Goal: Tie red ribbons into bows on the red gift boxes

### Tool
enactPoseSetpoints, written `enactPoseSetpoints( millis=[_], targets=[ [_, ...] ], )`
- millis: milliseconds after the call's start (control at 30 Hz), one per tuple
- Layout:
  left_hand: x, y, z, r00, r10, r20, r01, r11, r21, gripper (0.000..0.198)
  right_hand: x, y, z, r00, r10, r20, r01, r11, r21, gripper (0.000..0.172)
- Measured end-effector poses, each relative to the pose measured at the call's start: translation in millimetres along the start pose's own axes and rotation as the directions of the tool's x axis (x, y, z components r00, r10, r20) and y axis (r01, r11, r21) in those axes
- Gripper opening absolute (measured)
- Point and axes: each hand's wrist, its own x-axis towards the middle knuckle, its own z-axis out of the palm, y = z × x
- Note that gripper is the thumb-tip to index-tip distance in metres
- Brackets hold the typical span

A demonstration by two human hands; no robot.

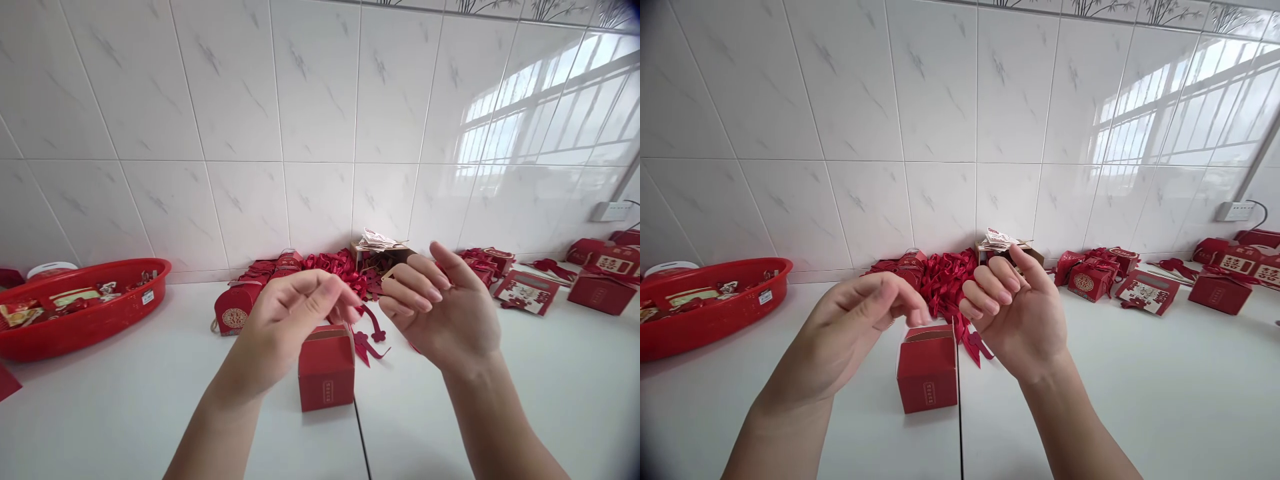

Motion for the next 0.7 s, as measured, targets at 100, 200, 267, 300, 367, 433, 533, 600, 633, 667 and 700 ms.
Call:
enactPoseSetpoints(
  millis=[100, 200, 267, 300, 367, 433, 533, 600, 633, 667, 700],
  targets=[
    [5, -1, -2.2, 0.989, -0.005, -0.146, -0.014, 0.992, -0.125, 0.044, 0, 2, 0, 0.999, -0.047, 0.014, 0.047, 0.997, -0.065, 0.048],
    [11, -4, -5.1, 0.971, -0.120, -0.208, 0.028, 0.917, -0.398, 0.049, -1, 3, 0, 0.998, -0.064, 0.009, 0.064, 0.991, -0.114, 0.050],
    [13, -7, -6.6, 0.960, -0.200, -0.194, 0.065, 0.838, -0.542, 0.046, -2, 4, 1, 0.999, -0.053, 0.001, 0.052, 0.994, -0.092, 0.051],
    [14, -9, -6.9, 0.957, -0.226, -0.184, 0.076, 0.803, -0.591, 0.045, -2, 4, 1, 0.999, -0.044, 0.000, 0.043, 0.997, -0.071, 0.051],
    [14, -12, -6.2, 0.952, -0.250, -0.176, 0.080, 0.760, -0.645, 0.042, -2, 6, 1, 1.000, -0.030, 0.003, 0.031, 0.999, -0.038, 0.050],
    [14, -14, -3.8, 0.949, -0.261, -0.176, 0.087, 0.755, -0.650, 0.040, -1, 8, 2, 1.000, -0.031, -0.001, 0.031, 0.999, -0.044, 0.049],
    [14, -13, 0.9, 0.942, -0.286, -0.173, 0.120, 0.772, -0.624, 0.040, -2, 10, 2, 0.999, -0.054, -0.008, 0.052, 0.992, -0.115, 0.050],
    [13, -11, 3.8, 0.944, -0.289, -0.159, 0.132, 0.773, -0.621, 0.042, -3, 12, 3, 0.997, -0.070, 0.012, 0.071, 0.985, -0.158, 0.050],
    [13, -11, 5.1, 0.947, -0.285, -0.150, 0.133, 0.771, -0.623, 0.042, -4, 12, 4, 0.997, -0.073, 0.026, 0.076, 0.983, -0.168, 0.049],
    [12, -10, 6.2, 0.950, -0.279, -0.141, 0.131, 0.766, -0.630, 0.043, -5, 12, 4, 0.996, -0.072, 0.043, 0.079, 0.982, -0.170, 0.047],
    [12, -9, 7.3, 0.954, -0.272, -0.127, 0.130, 0.757, -0.641, 0.043, -6, 13, 5, 0.996, -0.068, 0.062, 0.077, 0.983, -0.168, 0.045]
  ],
)
